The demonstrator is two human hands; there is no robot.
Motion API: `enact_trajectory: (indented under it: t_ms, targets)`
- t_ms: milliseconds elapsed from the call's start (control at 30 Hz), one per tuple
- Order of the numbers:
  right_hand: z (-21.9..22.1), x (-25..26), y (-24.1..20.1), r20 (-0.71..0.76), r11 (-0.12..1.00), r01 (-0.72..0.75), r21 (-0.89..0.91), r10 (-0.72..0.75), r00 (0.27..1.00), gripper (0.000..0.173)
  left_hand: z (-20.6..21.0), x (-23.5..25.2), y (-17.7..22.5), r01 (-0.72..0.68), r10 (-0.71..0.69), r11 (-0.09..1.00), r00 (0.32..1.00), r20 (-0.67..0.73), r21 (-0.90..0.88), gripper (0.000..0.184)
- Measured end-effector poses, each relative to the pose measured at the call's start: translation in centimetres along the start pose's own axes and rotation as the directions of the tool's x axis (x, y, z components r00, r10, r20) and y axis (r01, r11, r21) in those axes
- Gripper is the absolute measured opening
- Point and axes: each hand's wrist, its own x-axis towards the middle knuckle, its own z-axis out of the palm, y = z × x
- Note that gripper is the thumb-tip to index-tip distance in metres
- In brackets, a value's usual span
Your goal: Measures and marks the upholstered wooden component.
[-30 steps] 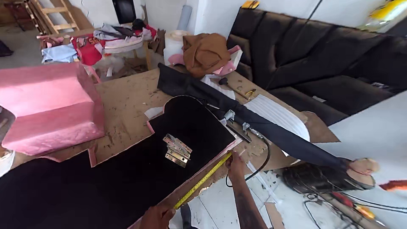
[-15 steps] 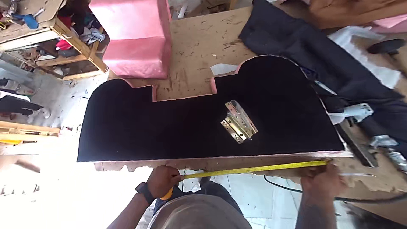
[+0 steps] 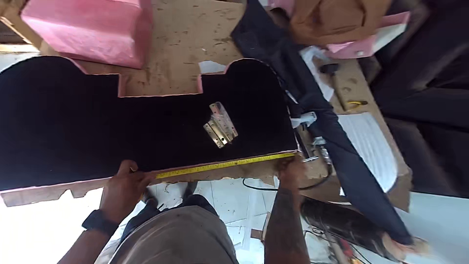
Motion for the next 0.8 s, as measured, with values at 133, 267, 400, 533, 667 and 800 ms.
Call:
enact_trajectory:
  t_ms: [133, 267, 400, 533, 667, 800]
  targets:
    - [0.2, 0.5, 0.3, 0.056, 0.998, -0.008, 0.069, 0.004, 0.998, 0.036, 0.7, -0.8, -0.3, 0.080, -0.081, 0.997, 0.995, -0.066, -0.016, 0.062]
    - [-0.8, 1.0, -0.5, 0.119, 1.000, 0.014, 0.013, -0.015, 0.993, 0.036, 1.4, -0.3, -0.3, 0.105, -0.104, 0.993, 0.994, -0.021, 0.049, 0.038]
    - [-0.9, 1.1, -0.1, 0.190, 0.998, 0.001, -0.064, 0.012, 0.982, 0.039, 1.2, 0.1, -0.4, 0.166, -0.169, 0.984, 0.985, 0.047, 0.064, 0.040]
    - [-1.5, 1.7, -0.1, 0.194, 0.995, -0.030, -0.094, 0.048, 0.980, 0.042, 1.1, 0.6, -0.3, 0.178, -0.187, 0.980, 0.976, 0.110, 0.092, 0.048]
    - [-2.0, 2.3, 0.2, 0.114, 0.986, 0.016, -0.168, 0.003, 0.993, 0.043, 1.4, 0.6, -0.5, 0.183, -0.193, 0.978, 0.976, 0.098, 0.102, 0.052]
    - [-2.7, -0.4, -2.3, -0.010, 0.925, 0.329, -0.192, -0.337, 0.942, 0.029, 1.4, 0.7, -1.1, 0.174, -0.178, 0.983, 0.981, 0.078, 0.062, 0.050]
